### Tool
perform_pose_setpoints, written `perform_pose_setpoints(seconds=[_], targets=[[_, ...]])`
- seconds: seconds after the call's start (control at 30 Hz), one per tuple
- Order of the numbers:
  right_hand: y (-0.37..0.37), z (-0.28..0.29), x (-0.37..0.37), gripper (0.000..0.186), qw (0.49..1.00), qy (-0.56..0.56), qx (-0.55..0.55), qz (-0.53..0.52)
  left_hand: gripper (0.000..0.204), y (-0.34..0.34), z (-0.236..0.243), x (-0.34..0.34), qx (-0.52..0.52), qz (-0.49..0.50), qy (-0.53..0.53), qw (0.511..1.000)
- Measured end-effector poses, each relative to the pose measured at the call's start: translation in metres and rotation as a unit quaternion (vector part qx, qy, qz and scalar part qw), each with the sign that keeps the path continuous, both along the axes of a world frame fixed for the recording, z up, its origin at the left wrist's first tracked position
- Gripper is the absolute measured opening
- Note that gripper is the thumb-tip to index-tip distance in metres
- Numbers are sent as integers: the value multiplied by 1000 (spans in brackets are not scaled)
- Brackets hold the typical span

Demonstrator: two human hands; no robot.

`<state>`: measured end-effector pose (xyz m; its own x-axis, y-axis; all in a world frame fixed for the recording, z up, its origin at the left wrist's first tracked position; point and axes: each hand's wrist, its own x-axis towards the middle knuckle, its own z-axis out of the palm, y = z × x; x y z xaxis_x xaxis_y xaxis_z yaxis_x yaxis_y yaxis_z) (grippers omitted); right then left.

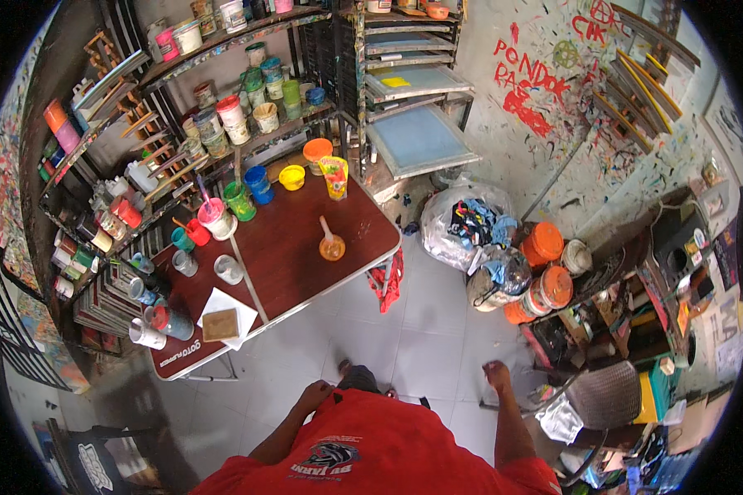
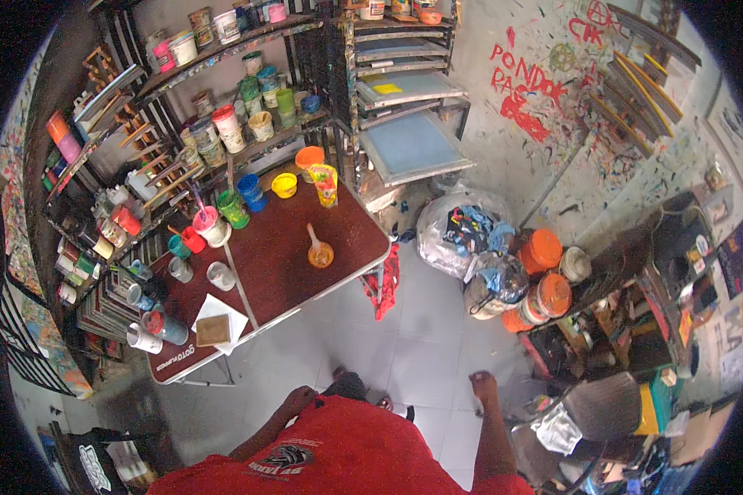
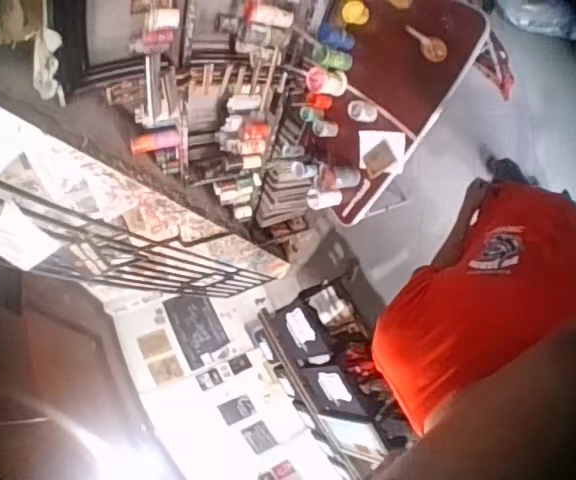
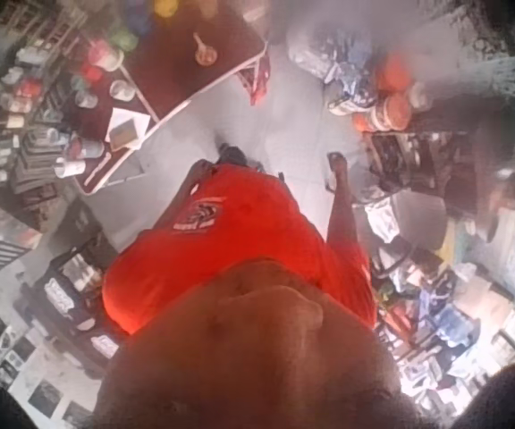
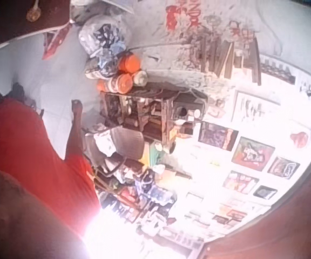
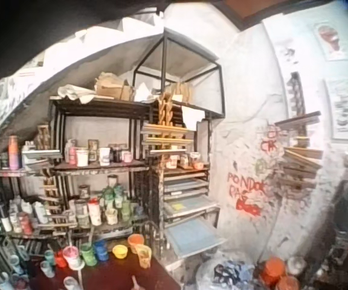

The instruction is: The person screen prints designs onto t-shirts by hand using a squeegee to apply red and yellow ink through screens onto black garments, then moves the screens to a storage rack.

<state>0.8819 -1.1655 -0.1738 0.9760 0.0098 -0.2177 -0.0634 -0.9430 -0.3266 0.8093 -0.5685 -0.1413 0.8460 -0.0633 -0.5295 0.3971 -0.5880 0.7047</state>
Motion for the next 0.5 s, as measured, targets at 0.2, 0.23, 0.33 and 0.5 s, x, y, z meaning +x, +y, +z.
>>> perform_pose_setpoints(seconds=[0.2,0.23,0.33,0.5], targets=[[59,64,195,13,888,-13,448,-106,33,-58,80,165,-93,77,-12,993],[62,60,214,13,871,13,479,-105,30,-61,84,196,-130,85,-32,987],[70,87,261,16,878,104,457,-100,32,-75,110,305,-227,134,-61,963],[-26,75,384,16,710,163,672,-130,25,-95,186,527,-385,131,-112,907]])
